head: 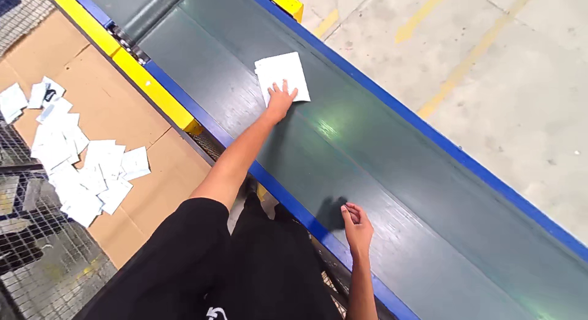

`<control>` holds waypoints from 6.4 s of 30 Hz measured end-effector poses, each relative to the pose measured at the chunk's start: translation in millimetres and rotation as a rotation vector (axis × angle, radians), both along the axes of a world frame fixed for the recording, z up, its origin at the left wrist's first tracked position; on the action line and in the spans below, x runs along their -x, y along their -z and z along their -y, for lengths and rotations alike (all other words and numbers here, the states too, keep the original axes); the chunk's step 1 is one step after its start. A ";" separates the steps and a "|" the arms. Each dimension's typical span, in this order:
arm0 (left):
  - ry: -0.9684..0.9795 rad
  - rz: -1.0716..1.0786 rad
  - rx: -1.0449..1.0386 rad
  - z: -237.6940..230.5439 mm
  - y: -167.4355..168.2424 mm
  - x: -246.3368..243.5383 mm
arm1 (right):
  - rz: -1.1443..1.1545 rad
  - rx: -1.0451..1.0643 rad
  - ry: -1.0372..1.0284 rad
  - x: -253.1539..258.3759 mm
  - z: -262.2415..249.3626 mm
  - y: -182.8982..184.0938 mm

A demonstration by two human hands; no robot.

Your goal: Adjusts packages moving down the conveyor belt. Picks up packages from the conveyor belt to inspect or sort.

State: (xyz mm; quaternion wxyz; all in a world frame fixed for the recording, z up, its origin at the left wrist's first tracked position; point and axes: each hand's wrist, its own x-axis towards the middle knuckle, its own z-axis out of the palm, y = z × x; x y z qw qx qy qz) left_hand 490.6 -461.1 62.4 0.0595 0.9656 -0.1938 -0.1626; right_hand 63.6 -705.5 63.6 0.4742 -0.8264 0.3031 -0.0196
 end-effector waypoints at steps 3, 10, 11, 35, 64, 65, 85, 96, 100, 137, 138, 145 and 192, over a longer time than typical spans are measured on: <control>0.126 0.138 0.110 -11.0 8.4 46.9 | 0.040 -0.155 -0.064 -39.1 -16.0 -0.5; 0.095 0.469 0.323 -172.7 25.4 179.8 | 0.010 -0.017 -0.372 -80.7 -64.6 8.6; -0.060 0.478 0.316 -208.6 26.7 202.6 | 0.004 0.010 -0.392 -83.5 -68.9 10.0; -0.861 0.262 0.253 -261.5 -18.7 172.3 | -0.186 0.283 -0.589 -91.4 -60.8 3.2; -0.235 0.067 -0.035 -25.3 6.4 -12.7 | -0.206 0.346 -0.280 -109.6 40.9 -0.2; -0.172 0.120 -0.016 -30.3 8.4 1.9 | -0.203 0.344 -0.295 -115.3 34.9 -0.6; -1.183 0.078 0.041 -336.2 -15.1 245.6 | -0.182 0.425 -0.517 -171.4 -50.1 2.5; -1.016 0.199 0.444 -166.2 -15.9 -65.2 | -0.137 0.361 -0.468 -98.1 -14.9 4.2; -1.019 -0.031 0.325 -137.6 -0.6 -87.4 | -0.162 0.383 -0.315 -65.1 10.5 6.1; -0.240 -0.449 0.495 105.8 -15.3 214.2 | -0.235 0.231 0.093 -153.0 33.1 -8.8; -0.157 -0.462 0.558 106.3 -19.6 224.0 | -0.223 0.205 0.079 -138.2 39.3 -6.9; -0.136 -0.154 1.244 -5.2 -91.8 290.7 | 0.060 0.012 -0.233 -82.7 52.3 -29.0; -0.889 -0.259 -0.131 -558.9 2.4 425.3 | 0.082 0.831 -0.266 -4.7 -92.5 -147.3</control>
